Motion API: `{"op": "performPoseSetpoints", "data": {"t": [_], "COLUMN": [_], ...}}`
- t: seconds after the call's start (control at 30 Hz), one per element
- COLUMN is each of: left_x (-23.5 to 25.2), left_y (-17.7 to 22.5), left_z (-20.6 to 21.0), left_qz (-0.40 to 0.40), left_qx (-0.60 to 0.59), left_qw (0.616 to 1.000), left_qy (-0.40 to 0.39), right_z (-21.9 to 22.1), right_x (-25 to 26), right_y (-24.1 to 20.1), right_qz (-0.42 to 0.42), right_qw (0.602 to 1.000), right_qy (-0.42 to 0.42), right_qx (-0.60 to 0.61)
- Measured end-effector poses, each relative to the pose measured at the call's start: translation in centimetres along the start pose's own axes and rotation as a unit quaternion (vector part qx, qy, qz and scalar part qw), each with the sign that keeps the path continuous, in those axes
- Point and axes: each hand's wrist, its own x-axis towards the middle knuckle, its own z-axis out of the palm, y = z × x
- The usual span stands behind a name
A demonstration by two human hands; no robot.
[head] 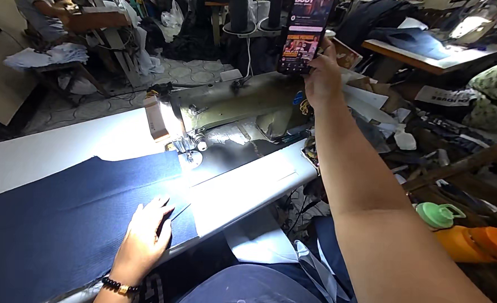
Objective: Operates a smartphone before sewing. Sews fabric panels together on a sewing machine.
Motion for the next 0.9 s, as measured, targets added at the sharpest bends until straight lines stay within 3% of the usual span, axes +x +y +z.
{"op": "performPoseSetpoints", "data": {"t": [0.67,0.9], "left_x": [0.25,0.11], "left_y": [0.30,0.27], "left_z": [-0.09,-0.10], "left_qz": [0.003,-0.005], "left_qx": [0.016,0.007], "left_qw": [1.000,1.000], "left_qy": [-0.012,-0.013], "right_z": [0.20,0.01], "right_x": [0.28,0.06], "right_y": [0.90,0.69], "right_qz": [-0.055,-0.020], "right_qw": [0.998,0.999], "right_qy": [0.013,-0.012], "right_qx": [-0.035,-0.041]}}
